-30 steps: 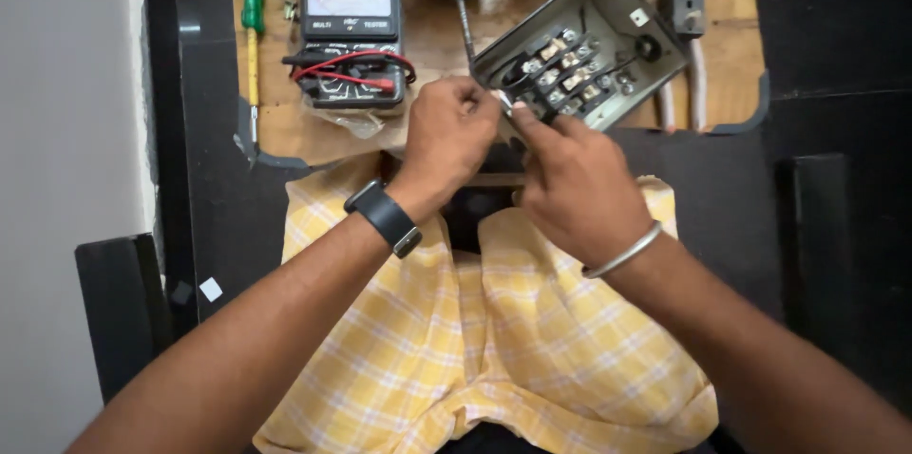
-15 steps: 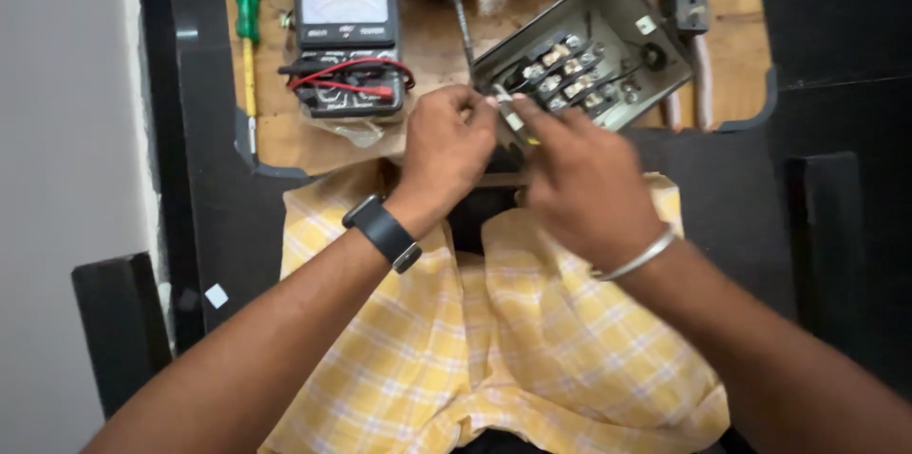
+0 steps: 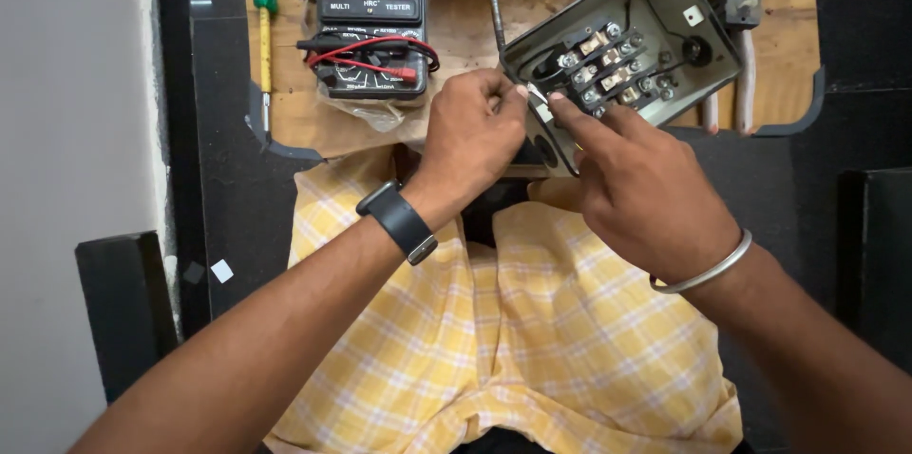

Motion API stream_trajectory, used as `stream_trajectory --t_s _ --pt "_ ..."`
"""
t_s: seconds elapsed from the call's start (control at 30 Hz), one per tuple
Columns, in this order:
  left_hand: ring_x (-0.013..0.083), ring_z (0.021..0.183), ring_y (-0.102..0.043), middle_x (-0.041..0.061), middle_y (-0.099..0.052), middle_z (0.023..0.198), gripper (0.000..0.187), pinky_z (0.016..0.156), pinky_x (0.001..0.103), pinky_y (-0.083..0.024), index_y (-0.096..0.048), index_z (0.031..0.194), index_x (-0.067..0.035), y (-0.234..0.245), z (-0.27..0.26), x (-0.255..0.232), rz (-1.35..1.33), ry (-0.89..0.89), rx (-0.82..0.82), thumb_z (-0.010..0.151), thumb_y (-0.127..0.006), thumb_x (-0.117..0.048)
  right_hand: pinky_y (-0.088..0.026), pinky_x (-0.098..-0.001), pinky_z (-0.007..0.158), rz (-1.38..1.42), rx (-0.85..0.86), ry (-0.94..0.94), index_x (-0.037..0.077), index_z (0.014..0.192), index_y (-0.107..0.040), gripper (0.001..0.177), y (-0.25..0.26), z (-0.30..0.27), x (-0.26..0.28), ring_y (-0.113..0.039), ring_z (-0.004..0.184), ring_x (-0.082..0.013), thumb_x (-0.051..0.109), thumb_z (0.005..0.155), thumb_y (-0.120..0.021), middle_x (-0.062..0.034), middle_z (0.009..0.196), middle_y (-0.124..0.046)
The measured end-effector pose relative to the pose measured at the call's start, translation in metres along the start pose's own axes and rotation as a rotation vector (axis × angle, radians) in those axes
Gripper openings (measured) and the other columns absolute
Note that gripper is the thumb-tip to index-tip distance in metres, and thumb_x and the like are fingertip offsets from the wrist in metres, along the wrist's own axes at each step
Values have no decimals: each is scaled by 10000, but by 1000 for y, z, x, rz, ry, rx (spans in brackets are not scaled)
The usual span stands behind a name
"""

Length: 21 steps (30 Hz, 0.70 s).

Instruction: Repairing an electric motor and its wiring connections using a multimeter and a screwdriver.

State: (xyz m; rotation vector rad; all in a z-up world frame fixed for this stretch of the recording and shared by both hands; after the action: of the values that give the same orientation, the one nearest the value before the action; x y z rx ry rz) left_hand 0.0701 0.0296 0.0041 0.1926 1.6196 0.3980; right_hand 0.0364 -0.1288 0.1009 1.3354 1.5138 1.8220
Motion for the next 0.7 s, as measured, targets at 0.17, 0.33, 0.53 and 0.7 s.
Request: stream_trajectory --t_s 0.17,0.33,0.53,0.7 --pt "277 693 -750 185 -727 734 260 666 381 -556 -730 839 9 1 0 -4 -5 -1 9 900 -654 -232 -533 -495 693 7 -31 14 49 1442 -566 567 -1 -1 1 -644 761 -389 8 877 -594 -204 936 -623" --pt "280 705 -752 188 -728 744 243 670 378 -562 -728 830 7 2 0 -5 -2 -32 -15 890 -656 -217 -551 -497 675 -61 1 -31 85 1447 -582 544 -6 2 3 -659 758 -406 68 907 -646 -210 991 -635" --pt "317 740 -739 207 -725 773 233 683 394 -553 -731 832 11 0 0 -3 39 -114 -25 898 -660 -202 -533 -524 636 -101 -1 -42 53 1426 -573 744 -3 3 10 -655 745 -428 337 786 -825 -227 976 -627" --pt "297 697 -742 201 -707 719 248 649 386 -551 -715 809 17 1 0 -4 13 -34 -25 896 -658 -209 -534 -510 654 -141 6 -66 88 1462 -587 631 -9 1 2 -653 734 -398 217 871 -767 -195 953 -629"
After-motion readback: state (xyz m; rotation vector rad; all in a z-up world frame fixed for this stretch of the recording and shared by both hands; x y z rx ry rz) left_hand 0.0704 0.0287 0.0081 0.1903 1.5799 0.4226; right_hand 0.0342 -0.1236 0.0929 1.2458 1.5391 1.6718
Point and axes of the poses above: each hand's wrist, its own z-axis towards the middle knuckle, its own y-axis out of the back of the hand, x = y × z, the point moved 4 cm from there along z, towards the middle knuckle
